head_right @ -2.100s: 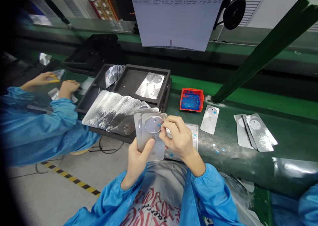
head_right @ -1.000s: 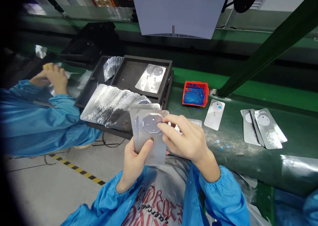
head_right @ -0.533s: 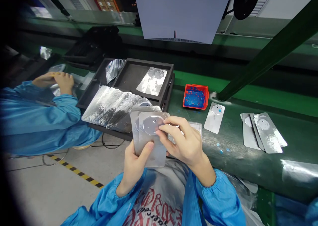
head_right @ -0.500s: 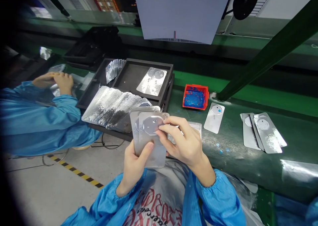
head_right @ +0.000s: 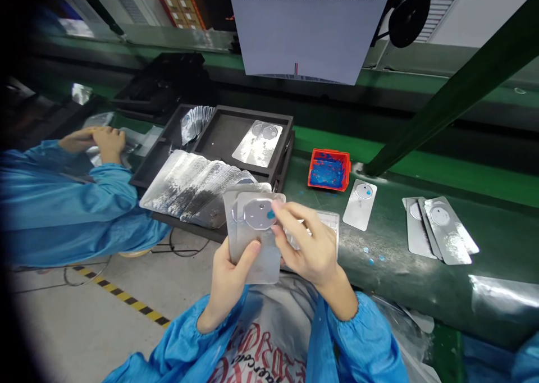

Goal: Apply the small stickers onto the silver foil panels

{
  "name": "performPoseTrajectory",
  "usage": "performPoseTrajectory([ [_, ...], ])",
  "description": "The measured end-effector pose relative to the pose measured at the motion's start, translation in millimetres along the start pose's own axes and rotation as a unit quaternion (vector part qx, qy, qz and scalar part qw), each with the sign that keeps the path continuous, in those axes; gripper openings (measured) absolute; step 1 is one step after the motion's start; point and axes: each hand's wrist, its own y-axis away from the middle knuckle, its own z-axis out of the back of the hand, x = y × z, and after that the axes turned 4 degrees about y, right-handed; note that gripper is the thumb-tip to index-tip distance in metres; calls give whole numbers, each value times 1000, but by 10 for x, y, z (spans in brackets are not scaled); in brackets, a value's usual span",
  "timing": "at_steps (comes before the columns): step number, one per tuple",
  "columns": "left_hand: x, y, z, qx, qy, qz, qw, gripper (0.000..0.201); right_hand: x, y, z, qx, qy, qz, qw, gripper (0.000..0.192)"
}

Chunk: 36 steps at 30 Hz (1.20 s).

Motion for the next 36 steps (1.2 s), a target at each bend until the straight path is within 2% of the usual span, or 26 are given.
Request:
performPoseTrajectory([
  [2,-4,-3,-12,4,2,-3,1000,18,49,-10,-14,-5,-89,-125,988,61],
  [3,-2,-4,-15,5,1,-7,1000,18,62,-22,-17,8,-141,-189,972,59],
  [4,3,-5,-17,8,-2,-11,1000,18,65,-36,-17,31,-196,-246,949,52],
  [6,23,-7,-15,17,-14,-20,1000,18,51,-65,-16,83,-300,-328,892,25],
  [7,35,-8,-12,27,-19,-23,999,18,43,-74,-20,99,-342,-359,863,15],
  [9,59,-12,-10,45,-25,-29,998,19,50,-79,-46,98,-399,-409,815,25],
  [11,75,-18,-15,55,-25,-34,998,20,99,-62,-100,65,-430,-450,780,32],
  [13,81,-27,-27,69,-22,-37,997,20,177,-36,-168,29,-442,-475,761,31],
  [15,80,-34,-42,81,-20,-39,996,21,247,-16,-224,2,-442,-485,755,27],
  [18,83,-42,-53,75,-27,-40,996,22,271,-13,-242,-5,-435,-477,764,21],
  [20,93,-46,-49,54,-38,-39,997,24,227,-22,-211,27,-421,-451,786,16],
  [22,107,-50,-42,31,-44,-31,998,28,158,-28,-166,70,-375,-407,830,9],
  [24,120,-58,-35,18,-39,-19,999,32,92,-23,-129,73,-281,-350,891,27],
  [26,128,-70,-30,16,-29,-6,999,36,44,-9,-111,23,-155,-274,949,49],
  [28,132,-84,-24,12,-26,-5,1000,39,16,3,-103,-23,-47,-175,983,49],
  [30,137,-96,-17,6,-26,-15,1000,38,2,4,-96,-32,19,-80,996,34],
  [32,147,-103,-4,10,-30,-31,999,34,-2,-7,-83,-21,42,-26,999,24],
  [36,174,-101,28,32,-59,-61,996,24,5,-46,-44,-12,40,-17,999,19],
])
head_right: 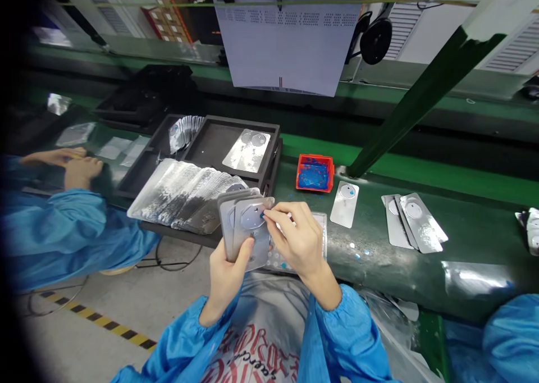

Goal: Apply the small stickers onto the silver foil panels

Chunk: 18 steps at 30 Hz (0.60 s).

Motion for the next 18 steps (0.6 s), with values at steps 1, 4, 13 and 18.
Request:
performPoseTrajectory([
  [1,7,3,6,6,-7,-9,1000,21,1,-8,10,-1,3,2,1000,19],
  [4,19,9,16,19,-15,-35,999,18,0,-23,32,-6,21,18,1000,19],
  [13,-43,30,-21,11,9,1,1000,18,-3,-13,16,7,3,7,1000,19],
  [18,-41,20,-60,17,43,34,998,29,-34,45,-12,9,-25,-24,999,15],
])
